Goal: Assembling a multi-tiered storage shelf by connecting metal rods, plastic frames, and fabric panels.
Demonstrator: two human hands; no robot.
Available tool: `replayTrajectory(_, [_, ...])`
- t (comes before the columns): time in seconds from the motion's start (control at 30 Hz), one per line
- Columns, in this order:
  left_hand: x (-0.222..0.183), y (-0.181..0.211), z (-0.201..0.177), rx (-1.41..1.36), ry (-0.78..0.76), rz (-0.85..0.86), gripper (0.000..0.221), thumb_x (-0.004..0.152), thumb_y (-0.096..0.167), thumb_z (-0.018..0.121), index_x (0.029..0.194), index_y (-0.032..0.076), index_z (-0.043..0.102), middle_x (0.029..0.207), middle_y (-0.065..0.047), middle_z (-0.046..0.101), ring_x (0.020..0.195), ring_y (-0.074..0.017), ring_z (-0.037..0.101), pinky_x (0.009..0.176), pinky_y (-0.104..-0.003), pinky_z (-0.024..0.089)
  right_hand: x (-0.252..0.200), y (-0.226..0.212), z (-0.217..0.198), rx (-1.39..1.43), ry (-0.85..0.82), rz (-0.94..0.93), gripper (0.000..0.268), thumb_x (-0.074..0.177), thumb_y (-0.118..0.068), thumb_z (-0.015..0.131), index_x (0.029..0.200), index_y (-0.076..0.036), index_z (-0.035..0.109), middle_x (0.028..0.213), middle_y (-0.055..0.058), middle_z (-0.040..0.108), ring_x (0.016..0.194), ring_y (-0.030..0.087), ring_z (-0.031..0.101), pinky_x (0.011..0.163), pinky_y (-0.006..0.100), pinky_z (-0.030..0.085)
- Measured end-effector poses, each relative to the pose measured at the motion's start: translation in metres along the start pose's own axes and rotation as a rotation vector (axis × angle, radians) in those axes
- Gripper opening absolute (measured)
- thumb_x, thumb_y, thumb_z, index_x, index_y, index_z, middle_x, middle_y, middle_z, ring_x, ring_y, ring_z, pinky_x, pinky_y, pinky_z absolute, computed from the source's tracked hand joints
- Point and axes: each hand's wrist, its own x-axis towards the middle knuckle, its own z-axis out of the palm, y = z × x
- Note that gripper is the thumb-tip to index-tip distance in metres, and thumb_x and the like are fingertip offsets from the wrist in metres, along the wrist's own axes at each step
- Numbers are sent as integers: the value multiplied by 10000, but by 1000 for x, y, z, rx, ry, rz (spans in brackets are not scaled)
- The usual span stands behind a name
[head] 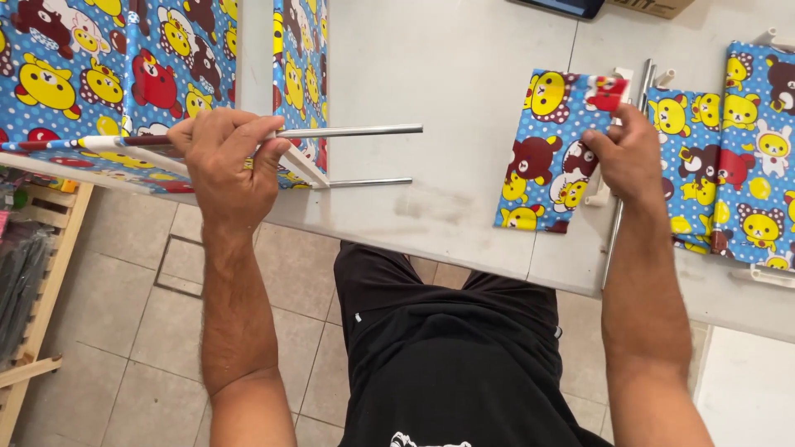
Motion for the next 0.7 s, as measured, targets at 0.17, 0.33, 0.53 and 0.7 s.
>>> replayTrajectory(0.17, [4,10,8,56,-14,-7,229,1050,335,718,1054,127,813,987,-32,704,903,-222,581,888,-408,286,24,17,15,-658,201,75,649,913,-341,873,1309,2,489,1148,211,615,1035,403,579,860,565,472])
replayTrajectory(0.33, [9,26,19,91,-64,-10,154,1022,317,693,1022,179,762,932,-18,647,861,-213,564,846,-410,310,-27,-85,31,-348,109,-594,409,1098,-196,682,1373,88,576,1278,245,636,1076,329,664,858,438,582])
replayTrajectory(0.53, [18,43,27,117,-118,23,228,1043,381,606,1012,182,711,866,-23,600,777,-198,529,770,-394,358,-59,-188,93,-761,-148,-1050,332,1043,-312,692,1243,-47,707,1241,141,745,1127,337,690,990,491,520])
replayTrajectory(0.7, [25,50,36,141,-4,154,206,1043,302,529,1009,155,670,842,-9,505,711,-204,551,686,-357,412,-42,-186,141,-758,-353,-921,183,1031,-252,480,958,-128,592,780,61,635,775,351,708,735,476,545])
